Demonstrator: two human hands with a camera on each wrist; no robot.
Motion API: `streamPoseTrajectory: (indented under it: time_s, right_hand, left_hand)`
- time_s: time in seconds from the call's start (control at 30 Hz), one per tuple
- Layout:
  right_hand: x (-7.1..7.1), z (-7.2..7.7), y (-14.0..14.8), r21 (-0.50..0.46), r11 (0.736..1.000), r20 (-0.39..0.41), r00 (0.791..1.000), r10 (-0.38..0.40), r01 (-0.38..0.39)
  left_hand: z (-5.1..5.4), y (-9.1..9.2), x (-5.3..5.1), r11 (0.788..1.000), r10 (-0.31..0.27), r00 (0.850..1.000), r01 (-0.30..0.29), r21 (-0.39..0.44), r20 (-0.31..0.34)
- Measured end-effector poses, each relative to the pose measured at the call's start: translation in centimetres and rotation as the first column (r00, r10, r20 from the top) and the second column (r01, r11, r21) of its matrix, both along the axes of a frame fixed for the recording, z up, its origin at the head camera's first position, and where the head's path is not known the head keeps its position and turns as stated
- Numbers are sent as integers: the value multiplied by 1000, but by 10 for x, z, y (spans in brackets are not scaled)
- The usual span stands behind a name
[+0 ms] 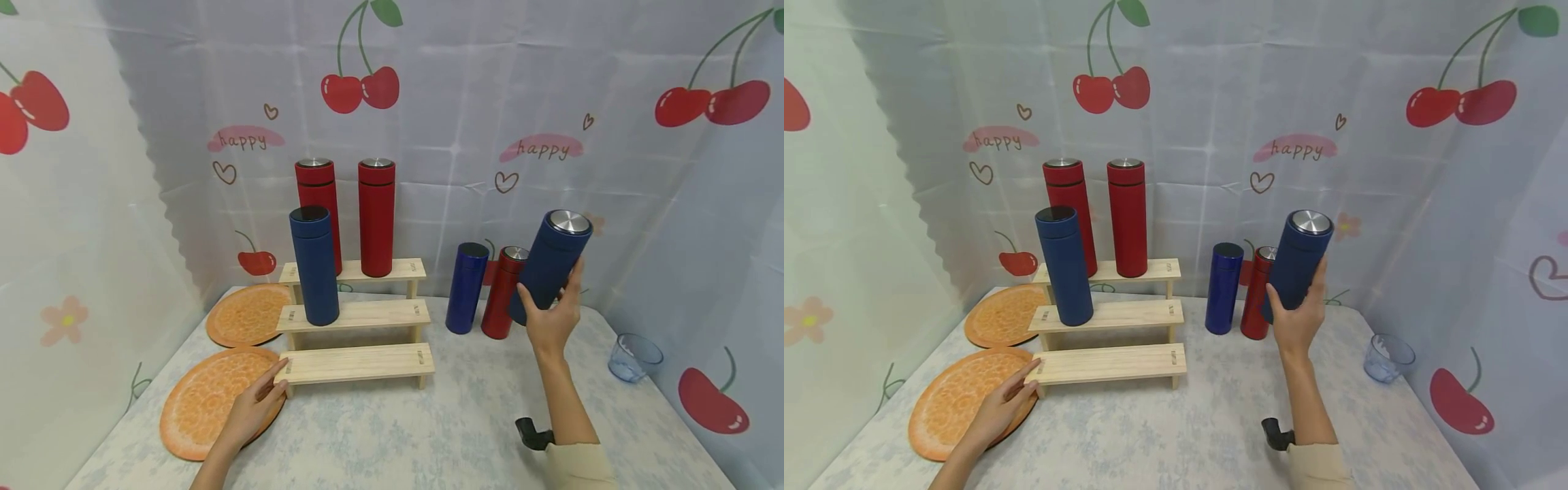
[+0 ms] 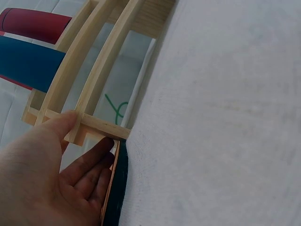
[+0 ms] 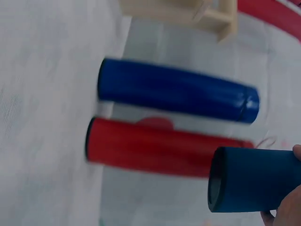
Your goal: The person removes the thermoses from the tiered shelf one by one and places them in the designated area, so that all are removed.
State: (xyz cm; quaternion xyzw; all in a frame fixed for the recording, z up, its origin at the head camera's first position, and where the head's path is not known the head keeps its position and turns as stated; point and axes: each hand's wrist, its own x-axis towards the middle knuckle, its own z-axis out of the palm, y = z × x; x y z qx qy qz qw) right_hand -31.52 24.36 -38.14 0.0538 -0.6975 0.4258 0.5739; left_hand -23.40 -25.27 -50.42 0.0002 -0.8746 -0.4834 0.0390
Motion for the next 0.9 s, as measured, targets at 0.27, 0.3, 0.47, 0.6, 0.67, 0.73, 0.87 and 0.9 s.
streamPoseTrajectory:
  time_s: [0.27,0.3,0.47,0.6,0.67,0.73,0.87,0.9]
  right_hand:
    - [-38,-36,53,18,989,69,987,-144,144]
    - [-42,-41,58,19,989,83,985,-149,148]
    - [-53,-60,71,10,991,170,976,-134,134]
    - [-57,-73,74,10,994,231,967,-110,110]
    - [-58,-81,74,8,995,251,963,-95,96]
    - [-59,-87,74,3,996,274,958,-86,89]
    - [-62,-97,72,-6,997,311,948,-73,79]
    - [-63,-98,71,-6,997,317,945,-73,79]
  left_hand:
    - [3,-1,0,1000,8,1000,-8,11,12]
    - [3,0,0,1000,8,1000,-8,14,15]
    - [3,1,-1,1000,7,1000,-8,19,25]
    - [2,1,0,1000,10,1000,-10,15,19]
    - [2,1,-1,1000,9,1000,-9,14,13]
    - [1,1,-1,1000,10,1000,-10,12,3]
    - [-1,0,-1,1000,15,1000,-15,8,-4]
    - [-1,0,-1,1000,17,1000,-17,5,-6]
